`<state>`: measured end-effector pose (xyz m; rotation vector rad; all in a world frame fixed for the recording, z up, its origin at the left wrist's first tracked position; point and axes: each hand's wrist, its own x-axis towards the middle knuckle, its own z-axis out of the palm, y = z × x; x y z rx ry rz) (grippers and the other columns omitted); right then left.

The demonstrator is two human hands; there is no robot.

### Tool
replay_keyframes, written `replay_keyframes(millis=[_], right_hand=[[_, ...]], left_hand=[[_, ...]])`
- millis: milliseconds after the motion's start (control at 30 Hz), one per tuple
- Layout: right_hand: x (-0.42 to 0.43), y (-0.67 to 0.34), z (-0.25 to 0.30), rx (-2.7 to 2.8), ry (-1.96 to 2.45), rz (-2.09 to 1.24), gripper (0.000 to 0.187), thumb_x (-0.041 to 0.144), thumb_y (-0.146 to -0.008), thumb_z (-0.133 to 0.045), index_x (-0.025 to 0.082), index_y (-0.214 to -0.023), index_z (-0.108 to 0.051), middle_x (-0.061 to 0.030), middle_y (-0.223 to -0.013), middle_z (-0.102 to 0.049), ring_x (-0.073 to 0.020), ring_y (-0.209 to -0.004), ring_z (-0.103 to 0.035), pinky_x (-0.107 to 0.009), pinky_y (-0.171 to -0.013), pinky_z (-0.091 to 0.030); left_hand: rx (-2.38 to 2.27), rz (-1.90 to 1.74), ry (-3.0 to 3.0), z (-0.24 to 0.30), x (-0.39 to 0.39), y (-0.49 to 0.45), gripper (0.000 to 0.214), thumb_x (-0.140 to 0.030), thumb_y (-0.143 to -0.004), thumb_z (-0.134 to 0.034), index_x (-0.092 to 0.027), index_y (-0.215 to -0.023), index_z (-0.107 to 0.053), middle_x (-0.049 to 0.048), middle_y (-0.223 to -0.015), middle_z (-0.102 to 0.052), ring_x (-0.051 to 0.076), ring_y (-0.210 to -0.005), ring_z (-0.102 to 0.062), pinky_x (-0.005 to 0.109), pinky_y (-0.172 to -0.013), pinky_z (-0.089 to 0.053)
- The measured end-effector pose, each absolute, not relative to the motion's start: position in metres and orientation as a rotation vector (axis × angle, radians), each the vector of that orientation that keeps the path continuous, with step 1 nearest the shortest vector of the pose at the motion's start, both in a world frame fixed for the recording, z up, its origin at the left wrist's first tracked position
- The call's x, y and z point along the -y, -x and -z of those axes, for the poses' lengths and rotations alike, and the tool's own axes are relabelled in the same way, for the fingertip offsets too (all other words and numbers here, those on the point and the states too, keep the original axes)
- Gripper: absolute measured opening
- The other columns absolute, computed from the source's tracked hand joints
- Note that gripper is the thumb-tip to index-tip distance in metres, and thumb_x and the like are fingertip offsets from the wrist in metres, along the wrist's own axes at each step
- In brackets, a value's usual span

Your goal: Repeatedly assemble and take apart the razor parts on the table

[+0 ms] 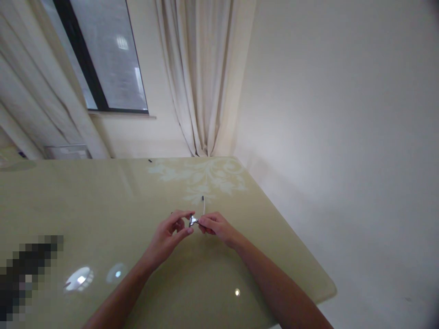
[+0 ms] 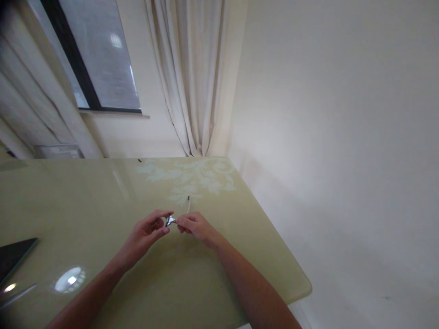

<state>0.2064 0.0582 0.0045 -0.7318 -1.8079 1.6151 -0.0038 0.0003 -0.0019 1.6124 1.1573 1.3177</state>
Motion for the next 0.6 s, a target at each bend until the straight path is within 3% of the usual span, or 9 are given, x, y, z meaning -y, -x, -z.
replay_keyframes(millis=[200, 600], right_hand=[[-0.0606, -0.2071, -0.0001, 1.817, 0.759, -1.576, 0.052, 0.059, -0.091, -0.063, 0.016, -0.063, -0.057, 0.0044, -0.056, -0.041, -0.0096, -0.055, -0.033, -0.027, -0.055, -0.022], [-0.0558, -0.2070, -0.0080, 1.834, 0.782, -1.498, 0.053, 0.062, -0.089, -0.062, 0.018, -0.060, -0.055, 0.0037, -0.056, -0.042, -0.0108, -0.055, -0.033, -0.028, -0.056, -0.022]], left_hand=[[-1.157, -1.327, -1.576, 0.0084, -0.0026, 0.0030, 0.041, -0.037, -0.082, -0.080, -0.023, -0.119, -0.074, -0.0001, -0.083, -0.061, 0.012, -0.068, -0.051, 0.024, -0.063, -0.041], [-1.226, -1.410, -1.594, 0.0075, -0.0010, 0.0026, 0.042, -0.039, -0.084, -0.077, -0.025, -0.123, -0.072, 0.0015, -0.093, -0.063, 0.011, -0.069, -0.051, 0.024, -0.064, -0.044]])
